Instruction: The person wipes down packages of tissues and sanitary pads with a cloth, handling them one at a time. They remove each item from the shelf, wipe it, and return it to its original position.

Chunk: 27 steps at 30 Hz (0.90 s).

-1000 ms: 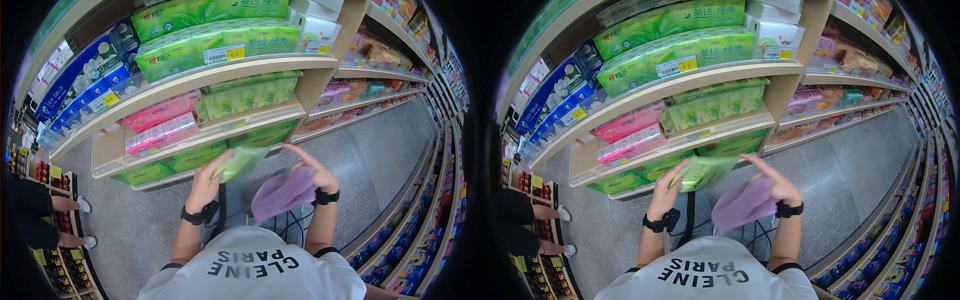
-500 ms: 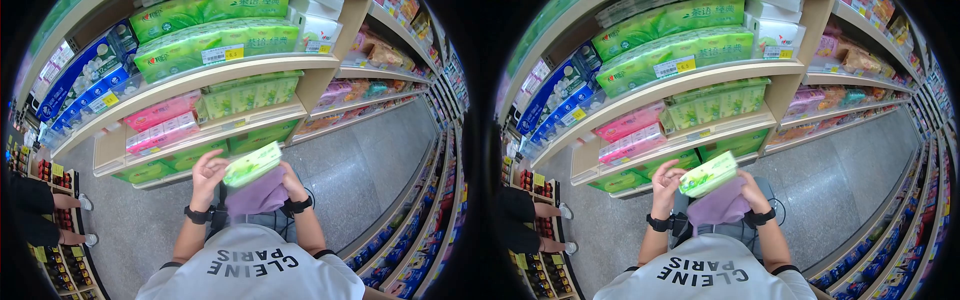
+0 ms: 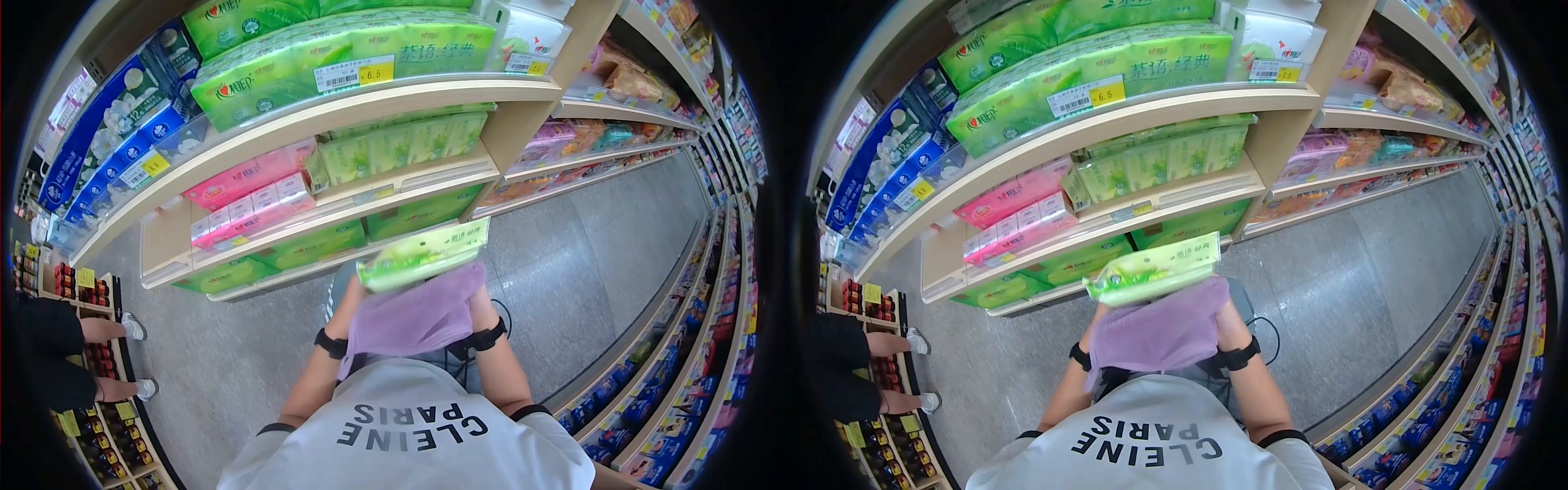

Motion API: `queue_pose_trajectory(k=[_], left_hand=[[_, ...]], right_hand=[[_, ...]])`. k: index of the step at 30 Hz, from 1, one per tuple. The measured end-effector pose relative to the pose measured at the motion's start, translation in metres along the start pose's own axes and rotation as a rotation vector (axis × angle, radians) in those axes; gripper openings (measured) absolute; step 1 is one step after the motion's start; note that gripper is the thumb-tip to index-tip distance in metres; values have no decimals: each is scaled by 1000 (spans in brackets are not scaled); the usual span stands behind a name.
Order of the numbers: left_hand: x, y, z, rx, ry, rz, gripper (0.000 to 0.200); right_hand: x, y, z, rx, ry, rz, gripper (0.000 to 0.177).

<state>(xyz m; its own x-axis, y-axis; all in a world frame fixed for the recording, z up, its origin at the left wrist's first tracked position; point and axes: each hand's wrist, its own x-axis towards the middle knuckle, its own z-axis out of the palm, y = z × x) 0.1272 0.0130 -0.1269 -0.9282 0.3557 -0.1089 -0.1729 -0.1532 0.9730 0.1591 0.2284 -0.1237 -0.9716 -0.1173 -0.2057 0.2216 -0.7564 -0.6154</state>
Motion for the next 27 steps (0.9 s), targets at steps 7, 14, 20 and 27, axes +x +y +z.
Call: queue_pose_trajectory(k=[7,14,20,27], left_hand=[[13,4,-26,479,382,331,20],[2,-3,-55,181,458,261,25],[1,-23,-36,64,483,142,26],[-9,-69,-17,-223,621,192,31]], right_hand=[[-3,-64,32,-270,218,-524,42],[-4,-71,-17,-206,343,-725,46],[20,-11,55,-1039,72,-836,39],[32,86,54,-1736,-259,-789,63]])
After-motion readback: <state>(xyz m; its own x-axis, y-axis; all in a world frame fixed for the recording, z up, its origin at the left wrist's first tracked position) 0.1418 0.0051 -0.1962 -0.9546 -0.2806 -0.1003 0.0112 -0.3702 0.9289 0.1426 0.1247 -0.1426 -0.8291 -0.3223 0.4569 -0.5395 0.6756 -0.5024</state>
